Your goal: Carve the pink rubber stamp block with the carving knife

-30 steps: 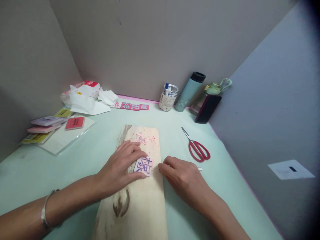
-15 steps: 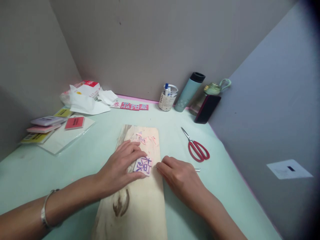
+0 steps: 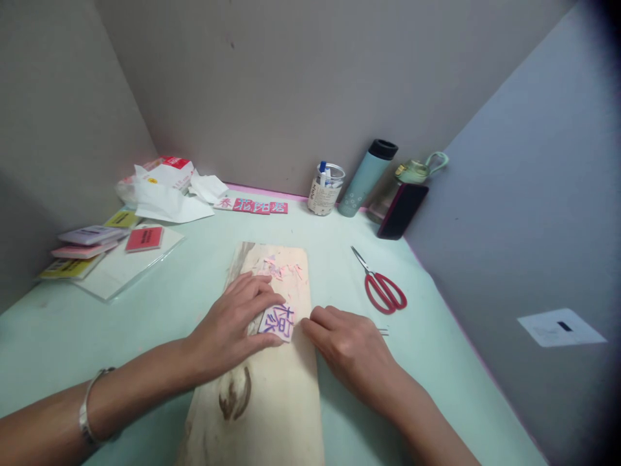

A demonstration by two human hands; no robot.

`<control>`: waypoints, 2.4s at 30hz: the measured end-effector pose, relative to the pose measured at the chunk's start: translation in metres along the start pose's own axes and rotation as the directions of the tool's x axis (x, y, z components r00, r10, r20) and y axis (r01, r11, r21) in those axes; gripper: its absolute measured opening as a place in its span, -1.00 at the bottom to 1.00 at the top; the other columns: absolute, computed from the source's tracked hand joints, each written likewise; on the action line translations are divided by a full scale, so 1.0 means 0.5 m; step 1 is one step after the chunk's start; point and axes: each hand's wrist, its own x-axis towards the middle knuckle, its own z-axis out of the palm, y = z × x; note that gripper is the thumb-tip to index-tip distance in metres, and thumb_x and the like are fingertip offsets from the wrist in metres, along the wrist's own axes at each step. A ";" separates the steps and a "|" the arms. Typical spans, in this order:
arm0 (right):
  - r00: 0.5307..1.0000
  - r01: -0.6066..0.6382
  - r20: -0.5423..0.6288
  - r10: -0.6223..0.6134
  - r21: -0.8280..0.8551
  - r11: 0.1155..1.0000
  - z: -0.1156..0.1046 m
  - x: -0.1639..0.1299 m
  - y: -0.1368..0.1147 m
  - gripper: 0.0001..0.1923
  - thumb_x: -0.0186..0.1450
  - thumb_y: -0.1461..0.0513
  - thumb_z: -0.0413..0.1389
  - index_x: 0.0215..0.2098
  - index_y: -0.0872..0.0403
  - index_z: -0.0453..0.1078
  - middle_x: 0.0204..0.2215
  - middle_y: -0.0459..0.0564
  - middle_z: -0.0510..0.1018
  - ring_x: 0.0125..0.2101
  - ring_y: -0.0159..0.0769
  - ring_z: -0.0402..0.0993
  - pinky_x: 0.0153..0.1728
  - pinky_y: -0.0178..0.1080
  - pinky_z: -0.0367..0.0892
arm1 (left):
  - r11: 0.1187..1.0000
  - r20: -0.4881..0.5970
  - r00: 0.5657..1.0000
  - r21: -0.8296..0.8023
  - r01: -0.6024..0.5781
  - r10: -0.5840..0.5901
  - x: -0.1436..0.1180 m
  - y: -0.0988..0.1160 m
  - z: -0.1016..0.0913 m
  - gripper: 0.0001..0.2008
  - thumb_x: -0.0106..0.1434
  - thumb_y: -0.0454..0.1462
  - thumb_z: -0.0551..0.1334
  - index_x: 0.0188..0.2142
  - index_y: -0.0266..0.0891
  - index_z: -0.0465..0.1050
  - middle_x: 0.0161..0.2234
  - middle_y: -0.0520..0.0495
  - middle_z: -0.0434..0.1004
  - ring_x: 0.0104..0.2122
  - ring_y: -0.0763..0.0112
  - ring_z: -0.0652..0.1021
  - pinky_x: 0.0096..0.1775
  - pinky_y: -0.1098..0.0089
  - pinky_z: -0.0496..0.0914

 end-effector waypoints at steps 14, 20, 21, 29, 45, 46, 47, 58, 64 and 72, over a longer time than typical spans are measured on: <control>0.997 0.080 0.017 -0.079 -0.067 0.995 -0.013 0.000 -0.009 -0.76 0.37 0.47 0.08 -0.40 0.08 0.37 -0.49 -0.11 0.42 -0.51 -0.28 0.24 -0.51 -0.17 0.07 | 1.000 -0.001 1.000 -0.003 0.003 -0.003 -0.001 0.000 0.001 -0.60 0.29 -0.18 0.39 0.09 -0.09 0.41 -0.02 -0.09 0.49 0.22 -0.01 0.34 0.25 -0.05 0.20; 0.997 0.071 -0.005 -0.071 -0.068 0.995 -0.009 -0.004 -0.011 -0.74 0.37 0.49 0.02 -0.38 0.09 0.40 -0.48 -0.09 0.42 -0.52 -0.28 0.25 -0.52 -0.18 0.07 | 1.000 -0.017 1.000 -0.005 -0.002 0.002 0.000 0.000 0.001 -0.61 0.30 -0.18 0.39 0.08 -0.08 0.42 -0.03 -0.09 0.49 0.20 0.00 0.36 0.25 -0.02 0.20; 0.998 0.061 -0.008 -0.062 -0.064 0.996 -0.007 -0.005 -0.010 -0.73 0.37 0.49 0.01 -0.38 0.09 0.40 -0.48 -0.09 0.42 -0.52 -0.28 0.25 -0.53 -0.18 0.07 | 1.000 -0.018 1.000 -0.006 -0.002 0.002 -0.001 0.000 0.001 -0.61 0.30 -0.17 0.39 0.08 -0.08 0.42 -0.03 -0.09 0.49 0.20 0.00 0.36 0.25 -0.02 0.20; 0.962 -0.257 0.047 0.269 0.483 0.837 -0.020 -0.016 0.007 -0.61 0.45 0.41 -0.05 0.15 0.03 0.40 -0.28 -0.01 0.52 -0.38 -0.30 0.47 -0.38 -0.25 0.38 | 1.000 -0.006 1.000 -0.009 0.004 -0.004 -0.002 0.002 0.001 -0.60 0.30 -0.17 0.39 0.09 -0.06 0.41 -0.03 -0.09 0.50 0.21 -0.01 0.36 0.24 -0.03 0.22; 0.738 -0.161 0.101 0.667 0.986 0.029 0.024 -0.019 -0.033 -0.79 0.37 0.06 0.19 -0.20 0.02 0.52 -0.39 -0.01 0.59 -0.43 -0.26 0.52 -0.37 -0.22 0.47 | 1.000 -0.036 0.999 -0.003 0.005 -0.005 -0.003 -0.001 0.005 -0.60 0.27 -0.17 0.41 0.07 -0.07 0.42 -0.03 -0.10 0.50 0.22 -0.01 0.37 0.24 -0.05 0.23; 0.756 -0.199 0.053 0.652 0.968 0.153 0.028 -0.019 -0.042 -0.77 0.42 0.07 0.14 -0.22 0.02 0.56 -0.40 -0.01 0.57 -0.41 -0.27 0.51 -0.36 -0.23 0.45 | 1.000 -0.038 0.999 -0.006 0.007 -0.007 -0.003 -0.001 0.005 -0.60 0.27 -0.17 0.41 0.07 -0.07 0.42 -0.03 -0.10 0.50 0.22 -0.01 0.36 0.24 -0.05 0.23; 0.771 -0.217 -0.013 0.636 0.935 0.282 0.030 -0.021 -0.051 -0.74 0.45 0.09 0.10 -0.19 0.02 0.59 -0.38 0.00 0.56 -0.37 -0.26 0.50 -0.33 -0.23 0.43 | 1.000 -0.039 0.999 -0.012 0.007 -0.007 -0.004 -0.001 0.005 -0.60 0.28 -0.16 0.41 0.07 -0.07 0.42 -0.03 -0.10 0.50 0.22 -0.01 0.36 0.25 -0.04 0.22; 0.741 -0.282 -0.100 0.664 0.851 0.443 0.061 -0.003 -0.084 -0.92 0.33 0.30 0.17 -0.34 0.03 0.48 -0.42 -0.10 0.52 -0.41 -0.32 0.45 -0.38 -0.31 0.35 | 1.000 -0.091 0.995 -0.018 0.025 -0.026 -0.008 -0.002 0.007 -0.66 0.29 -0.22 0.38 0.02 -0.10 0.38 -0.05 -0.10 0.45 0.24 0.01 0.33 0.21 -0.01 0.27; 0.720 -0.239 -0.144 0.679 0.867 0.437 0.076 -0.010 -0.082 -0.91 0.36 0.29 0.18 -0.27 0.00 0.53 -0.37 -0.09 0.54 -0.36 -0.32 0.49 -0.34 -0.32 0.36 | 1.000 -0.094 0.995 -0.009 0.021 -0.022 -0.008 0.000 0.008 -0.66 0.29 -0.23 0.38 0.02 -0.11 0.38 -0.06 -0.10 0.45 0.22 0.00 0.34 0.18 0.00 0.29; 0.726 -0.229 -0.247 0.642 0.793 0.564 0.079 -0.005 -0.094 -0.85 0.41 0.32 0.07 -0.29 0.02 0.43 -0.43 -0.13 0.49 -0.45 -0.40 0.43 -0.43 -0.37 0.31 | 0.999 -0.093 0.995 -0.023 0.044 -0.046 -0.008 0.002 0.006 -0.67 0.28 -0.23 0.38 0.00 -0.11 0.39 -0.06 -0.11 0.44 0.23 0.00 0.33 0.17 0.04 0.29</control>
